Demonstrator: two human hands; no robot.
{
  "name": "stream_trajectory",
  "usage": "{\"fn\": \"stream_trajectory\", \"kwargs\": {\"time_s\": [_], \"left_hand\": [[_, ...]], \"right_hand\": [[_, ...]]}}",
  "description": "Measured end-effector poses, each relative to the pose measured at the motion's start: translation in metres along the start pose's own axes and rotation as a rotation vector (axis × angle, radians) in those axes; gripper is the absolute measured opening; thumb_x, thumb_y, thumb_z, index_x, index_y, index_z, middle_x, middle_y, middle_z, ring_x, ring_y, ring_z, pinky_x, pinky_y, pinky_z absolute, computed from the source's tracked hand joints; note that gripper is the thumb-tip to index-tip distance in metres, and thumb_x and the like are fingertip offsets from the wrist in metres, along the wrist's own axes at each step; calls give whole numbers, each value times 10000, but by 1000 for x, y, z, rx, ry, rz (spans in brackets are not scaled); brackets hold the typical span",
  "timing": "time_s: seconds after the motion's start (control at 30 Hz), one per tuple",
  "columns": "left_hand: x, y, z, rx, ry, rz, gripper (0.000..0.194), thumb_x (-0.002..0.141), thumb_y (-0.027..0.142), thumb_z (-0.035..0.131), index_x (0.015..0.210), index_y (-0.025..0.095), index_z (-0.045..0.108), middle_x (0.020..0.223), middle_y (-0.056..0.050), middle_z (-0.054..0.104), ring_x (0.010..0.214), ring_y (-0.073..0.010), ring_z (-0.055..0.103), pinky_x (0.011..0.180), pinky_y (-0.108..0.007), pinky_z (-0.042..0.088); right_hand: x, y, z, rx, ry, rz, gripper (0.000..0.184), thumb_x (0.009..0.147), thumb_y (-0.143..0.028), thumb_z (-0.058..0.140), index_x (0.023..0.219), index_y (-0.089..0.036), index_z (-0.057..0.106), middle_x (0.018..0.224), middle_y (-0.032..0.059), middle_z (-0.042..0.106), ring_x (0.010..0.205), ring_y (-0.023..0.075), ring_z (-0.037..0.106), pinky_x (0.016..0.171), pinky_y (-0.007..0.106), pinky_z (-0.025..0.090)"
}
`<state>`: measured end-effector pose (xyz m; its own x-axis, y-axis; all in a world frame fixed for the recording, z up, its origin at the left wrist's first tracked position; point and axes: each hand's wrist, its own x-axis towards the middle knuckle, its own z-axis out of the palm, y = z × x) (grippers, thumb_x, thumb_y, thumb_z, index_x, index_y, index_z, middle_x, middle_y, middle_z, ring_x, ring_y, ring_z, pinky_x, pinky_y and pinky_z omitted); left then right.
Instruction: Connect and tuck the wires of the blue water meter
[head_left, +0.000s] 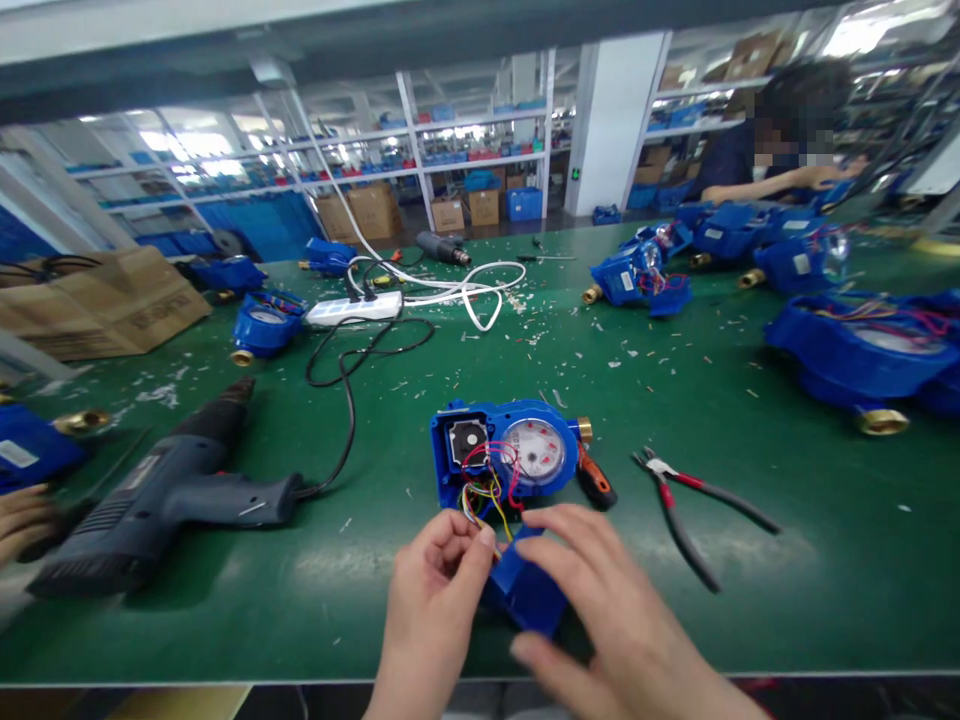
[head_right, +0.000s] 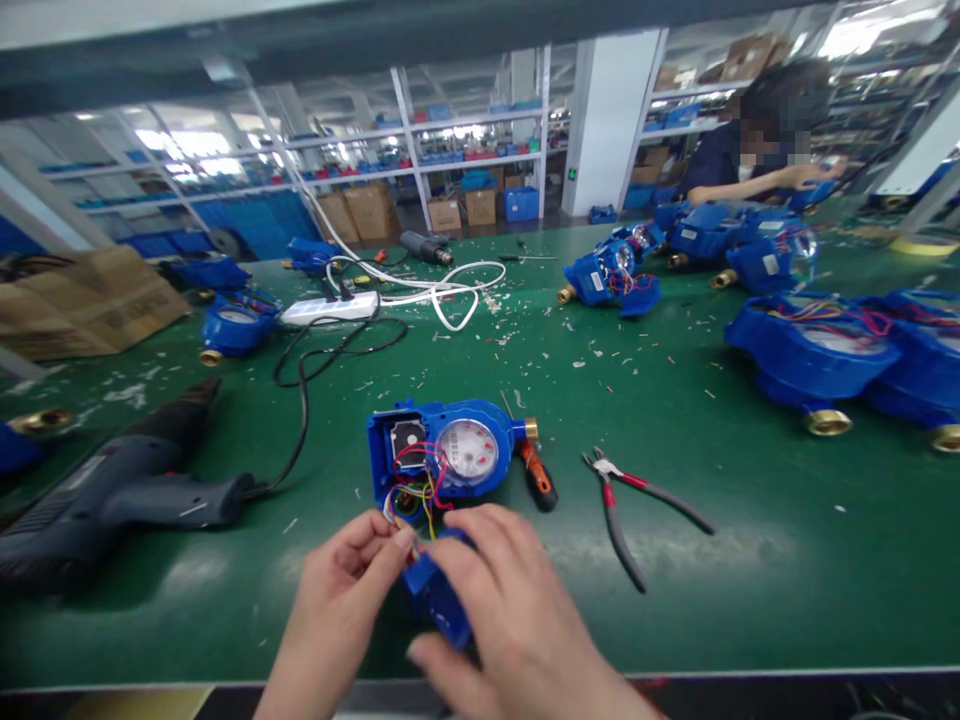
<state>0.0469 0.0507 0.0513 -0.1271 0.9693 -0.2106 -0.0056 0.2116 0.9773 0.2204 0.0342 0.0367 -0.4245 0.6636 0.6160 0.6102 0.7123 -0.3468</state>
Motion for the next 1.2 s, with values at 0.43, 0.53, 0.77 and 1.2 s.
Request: {"fn": "stream_trajectory", "kwargs": {"time_s": [0.43, 0.53, 0.77, 1.2], "left_hand": [[-12, 11, -11, 203, 60, 208, 208, 811, 431, 659, 891, 258, 743, 752, 15, 765, 720, -154, 698, 734, -228, 530], [-14, 11, -17, 246, 216, 199, 221, 792, 472, 665, 849, 273, 740, 715, 34, 739, 699, -153, 662, 730, -232, 507], [-25, -3, -20, 196, -5, 177, 272, 816, 478, 650, 905, 248, 766, 944, -58, 770, 897, -244, 702, 796, -280, 517], [-23, -15, -18, -25, -151, -20, 335, 805, 485, 678, 1046, 254, 707, 1111, -67, 753, 1043, -245, 692, 817, -264, 562]], "right_hand": [[7, 0, 6, 976, 113, 728, 448, 797, -283, 668, 1223, -265, 530, 1152, 41, 650, 1028, 185, 642, 882, 290, 519], [5, -4, 8, 1385, 198, 887, 536, 803, -437, 694, 1265, -220, 532, 1176, 94, 664, 1019, 217, 655, 873, 328, 526], [-13, -19, 30, 1713, 208, 848, 505, 815, -368, 635, 1284, -192, 569, 1216, 128, 678, 1075, 232, 673, 955, 387, 518], [-10, -24, 40, 1839, 133, 862, 403, 790, -270, 445, 1142, -230, 637, 1161, 58, 716, 980, 234, 710, 898, 445, 537]]}}
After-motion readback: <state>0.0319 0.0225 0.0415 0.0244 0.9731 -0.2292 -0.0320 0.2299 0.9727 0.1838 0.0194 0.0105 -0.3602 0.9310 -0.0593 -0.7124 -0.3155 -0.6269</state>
